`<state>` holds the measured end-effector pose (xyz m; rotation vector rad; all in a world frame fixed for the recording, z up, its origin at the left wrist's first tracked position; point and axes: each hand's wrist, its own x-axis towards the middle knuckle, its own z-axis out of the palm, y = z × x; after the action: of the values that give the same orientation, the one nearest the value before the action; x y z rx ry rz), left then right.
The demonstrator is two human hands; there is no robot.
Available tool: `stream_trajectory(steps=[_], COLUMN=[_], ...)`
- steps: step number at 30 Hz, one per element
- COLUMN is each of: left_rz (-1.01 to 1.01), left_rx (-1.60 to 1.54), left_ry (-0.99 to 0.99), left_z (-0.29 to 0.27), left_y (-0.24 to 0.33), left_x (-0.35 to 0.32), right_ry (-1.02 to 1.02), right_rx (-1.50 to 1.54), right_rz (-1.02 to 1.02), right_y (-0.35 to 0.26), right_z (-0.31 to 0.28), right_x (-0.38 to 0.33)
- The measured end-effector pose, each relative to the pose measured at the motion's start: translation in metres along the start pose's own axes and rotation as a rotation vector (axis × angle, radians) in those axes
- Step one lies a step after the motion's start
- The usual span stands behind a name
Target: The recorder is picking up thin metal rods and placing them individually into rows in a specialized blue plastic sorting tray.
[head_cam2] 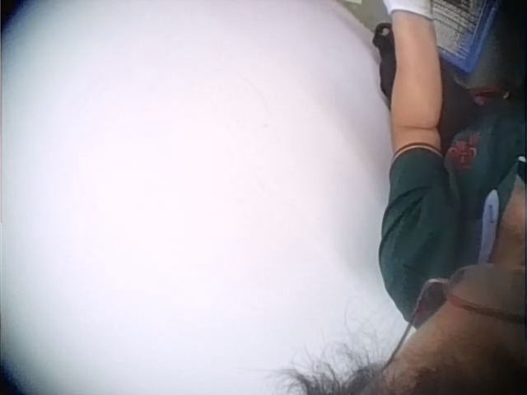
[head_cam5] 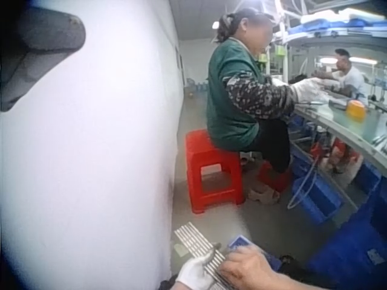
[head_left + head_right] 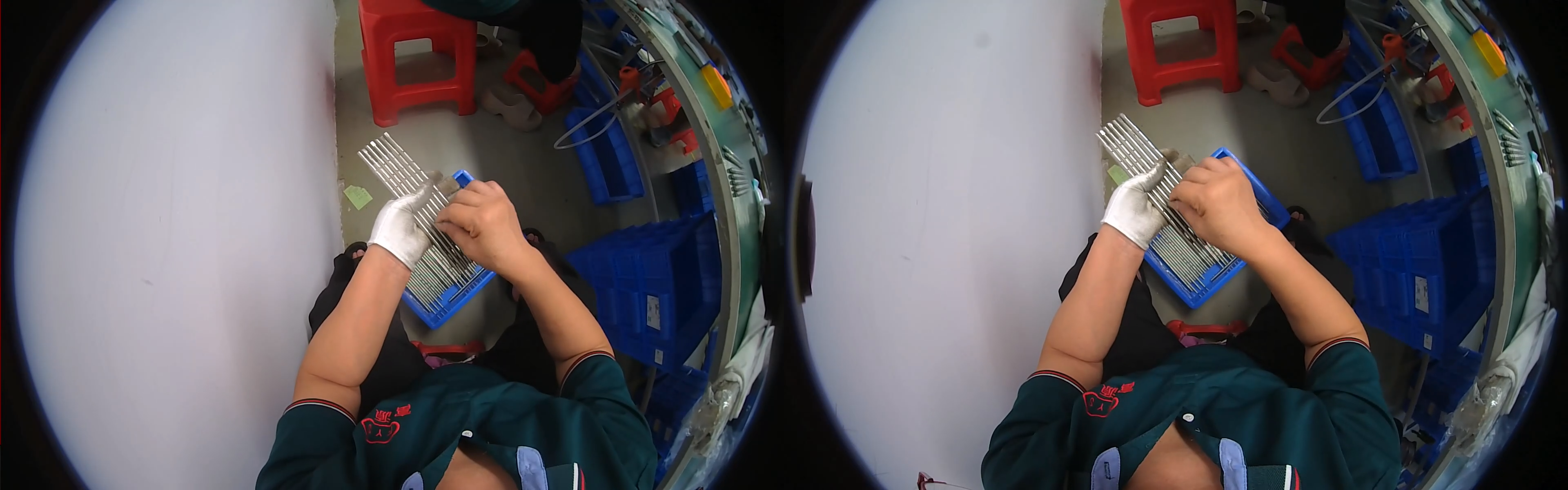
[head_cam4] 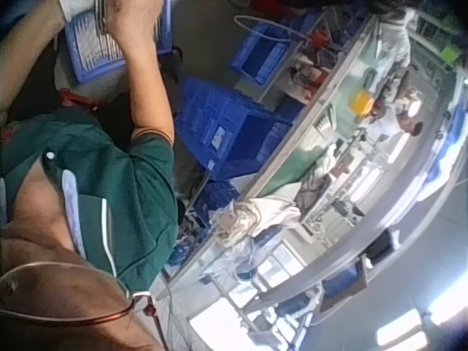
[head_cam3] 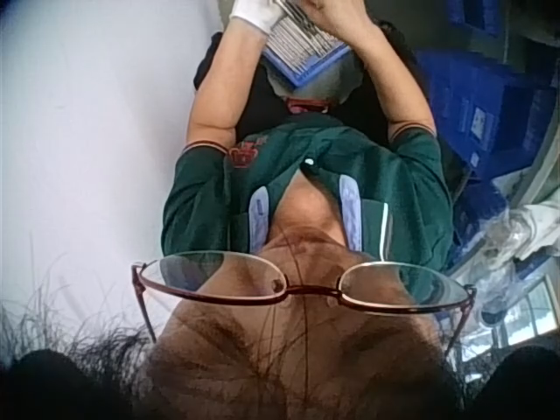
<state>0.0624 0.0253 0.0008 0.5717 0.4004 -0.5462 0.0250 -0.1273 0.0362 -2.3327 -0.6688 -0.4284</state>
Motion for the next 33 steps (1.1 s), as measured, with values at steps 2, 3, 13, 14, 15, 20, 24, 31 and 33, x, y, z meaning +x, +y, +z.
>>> stream_trajectory(steps=[2, 3, 13, 14, 15, 20, 24, 31, 33], left_rz=[-0.008, -0.016, 0.020, 0.023, 0.027, 0.016, 0.017, 0.015, 0.023], left_rx=[-0.015, -0.033, 0.010, 0.006, 0.002, -0.017, 0.005, -0.001, -0.008], left_ry=[-0.005, -0.010, 0.034, 0.035, 0.023, 0.018, 0.019, 0.037, 0.034], left_z=[-0.003, -0.001, 0.001, -0.001, -0.002, -0.001, 0.003, -0.002, -0.003], left_y=[0.002, 0.002, 0.001, 0.000, 0.000, 0.002, 0.002, 0.001, 0.001], left_x=[0.000, 0.000, -0.003, -0.001, 0.001, -0.001, -0.003, 0.000, 0.002], right_ry=[-0.046, -0.025, 0.097, 0.093, 0.077, 0.062, 0.049, 0.071, 0.133], right_rx=[-0.068, -0.054, 0.031, 0.031, 0.056, 0.078, -0.040, -0.056, 0.033], right_rz=[-0.035, -0.024, 0.043, 0.041, 0.054, 0.062, -0.018, -0.030, 0.053], right_y=[-0.003, -0.002, 0.000, 0.002, 0.004, 0.006, 0.001, -0.005, -0.001], right_z=[0.002, 0.003, -0.007, -0.006, -0.003, 0.000, -0.001, -0.004, -0.008], right_x=[0.002, 0.002, 0.002, 0.001, -0.001, -0.001, 0.003, 0.006, 0.005])
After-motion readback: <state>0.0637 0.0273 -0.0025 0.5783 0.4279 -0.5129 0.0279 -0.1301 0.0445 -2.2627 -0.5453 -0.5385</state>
